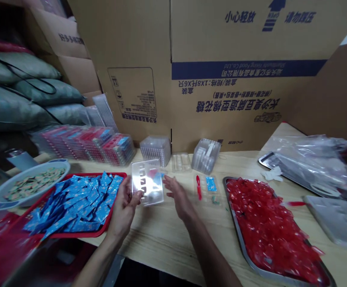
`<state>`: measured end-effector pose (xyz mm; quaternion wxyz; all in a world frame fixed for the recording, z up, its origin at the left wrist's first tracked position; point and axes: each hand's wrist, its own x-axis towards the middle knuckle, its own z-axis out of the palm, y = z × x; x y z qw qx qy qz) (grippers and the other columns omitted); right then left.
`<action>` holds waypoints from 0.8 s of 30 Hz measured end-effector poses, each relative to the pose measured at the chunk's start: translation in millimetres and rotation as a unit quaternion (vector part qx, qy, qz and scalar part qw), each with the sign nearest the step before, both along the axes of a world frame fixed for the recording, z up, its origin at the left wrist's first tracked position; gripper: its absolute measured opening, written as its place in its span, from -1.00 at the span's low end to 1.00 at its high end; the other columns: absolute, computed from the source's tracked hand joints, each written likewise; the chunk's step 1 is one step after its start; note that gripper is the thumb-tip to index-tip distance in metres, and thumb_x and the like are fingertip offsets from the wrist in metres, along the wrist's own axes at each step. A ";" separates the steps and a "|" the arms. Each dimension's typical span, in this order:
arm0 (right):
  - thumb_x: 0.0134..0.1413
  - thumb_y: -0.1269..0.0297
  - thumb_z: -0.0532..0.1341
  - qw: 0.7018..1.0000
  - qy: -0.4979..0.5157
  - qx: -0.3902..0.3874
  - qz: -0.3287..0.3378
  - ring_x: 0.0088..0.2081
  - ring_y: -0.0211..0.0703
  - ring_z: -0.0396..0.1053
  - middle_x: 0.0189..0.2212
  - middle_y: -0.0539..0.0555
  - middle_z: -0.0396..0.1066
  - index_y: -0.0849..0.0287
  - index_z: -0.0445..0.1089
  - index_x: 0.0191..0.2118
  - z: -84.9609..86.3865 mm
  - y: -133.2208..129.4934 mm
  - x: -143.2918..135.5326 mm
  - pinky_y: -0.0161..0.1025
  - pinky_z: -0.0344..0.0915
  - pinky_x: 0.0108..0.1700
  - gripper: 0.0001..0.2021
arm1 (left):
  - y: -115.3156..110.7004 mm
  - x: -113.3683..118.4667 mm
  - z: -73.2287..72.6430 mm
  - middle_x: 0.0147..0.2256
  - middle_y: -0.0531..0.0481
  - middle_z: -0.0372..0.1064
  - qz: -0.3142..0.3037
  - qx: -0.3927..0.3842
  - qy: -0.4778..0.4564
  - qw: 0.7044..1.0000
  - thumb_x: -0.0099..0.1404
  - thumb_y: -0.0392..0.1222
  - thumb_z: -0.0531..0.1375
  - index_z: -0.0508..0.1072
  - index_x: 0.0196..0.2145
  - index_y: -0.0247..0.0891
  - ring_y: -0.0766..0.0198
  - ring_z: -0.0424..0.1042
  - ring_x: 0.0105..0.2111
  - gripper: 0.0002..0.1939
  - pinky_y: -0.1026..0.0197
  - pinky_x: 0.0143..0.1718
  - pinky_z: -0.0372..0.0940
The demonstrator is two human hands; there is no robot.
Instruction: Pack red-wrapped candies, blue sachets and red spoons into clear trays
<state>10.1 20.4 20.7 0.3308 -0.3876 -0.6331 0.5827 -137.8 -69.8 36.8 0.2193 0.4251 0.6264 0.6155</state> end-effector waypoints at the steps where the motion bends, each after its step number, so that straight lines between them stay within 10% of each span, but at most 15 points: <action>1: 0.35 -0.07 -0.34 0.997 0.060 -0.042 0.002 0.19 0.07 0.29 0.20 0.29 0.30 0.19 0.13 0.34 2.3 -4.3 9.8 0.06 0.32 0.08 -0.31 | 0.2 6.6 -2.3 -0.16 -0.08 0.40 -0.023 0.001 -0.029 0.999 0.31 0.01 0.19 0.13 0.26 -0.19 0.21 0.45 -0.24 -0.37 0.23 -0.26 0.34; 6: 0.16 -0.06 0.16 0.977 0.150 -0.064 -0.136 0.17 0.08 0.31 0.32 0.21 0.12 -0.07 -0.18 0.43 -1.6 -41.0 50.6 0.03 0.31 0.07 -0.19 | 9.0 48.6 -4.8 -0.32 0.02 0.42 -0.112 -0.015 -0.228 0.967 0.18 0.03 0.31 0.31 0.08 -0.25 0.30 0.41 -0.40 -0.42 0.26 -0.33 0.32; 10: 0.25 -0.02 -0.10 0.942 0.285 -0.072 -0.161 0.18 0.16 0.31 0.34 0.28 0.08 -0.03 -0.41 0.45 -7.3 -53.3 68.3 0.16 0.32 0.03 -0.26 | 20.6 79.1 -11.9 -0.43 0.06 0.43 -0.169 -0.079 -0.373 0.909 -0.02 -0.03 0.43 0.35 -0.03 -0.28 0.34 0.38 -0.50 -0.36 0.32 -0.46 0.23; 14: 0.26 -0.06 -0.17 0.932 0.304 -0.029 -0.193 0.22 0.14 0.27 0.32 0.21 0.13 -0.05 -0.32 0.45 -13.5 -57.7 73.5 0.17 0.29 0.08 -0.30 | 21.9 106.1 -34.5 -0.44 0.05 0.41 -0.208 -0.114 -0.314 0.919 0.09 -0.05 0.35 0.37 -0.09 -0.26 0.32 0.36 -0.49 -0.53 0.28 -0.43 0.24; 19: 0.15 -0.11 0.09 0.933 0.298 -0.125 -0.158 0.04 0.11 0.41 0.21 0.14 0.31 -0.11 -0.04 0.41 -14.4 -65.7 74.2 0.02 0.40 -0.07 -0.27 | 9.6 115.0 -39.1 -0.16 -0.12 0.36 -0.156 -0.060 -0.016 0.986 0.16 -0.12 0.28 0.51 -0.18 -0.23 0.12 0.40 -0.13 -0.74 0.10 -0.12 0.35; 24: 0.09 -0.17 0.20 0.946 0.261 -0.128 -0.146 0.00 0.04 0.41 0.14 0.08 0.38 -0.08 0.09 0.37 -10.0 -62.0 66.7 -0.02 0.40 -0.02 -0.24 | -1.1 112.3 -7.4 -0.19 -0.10 0.46 -0.228 -0.044 -0.190 0.954 0.24 -0.02 0.28 0.54 -0.15 -0.23 0.21 0.44 -0.23 -0.71 0.21 -0.19 0.35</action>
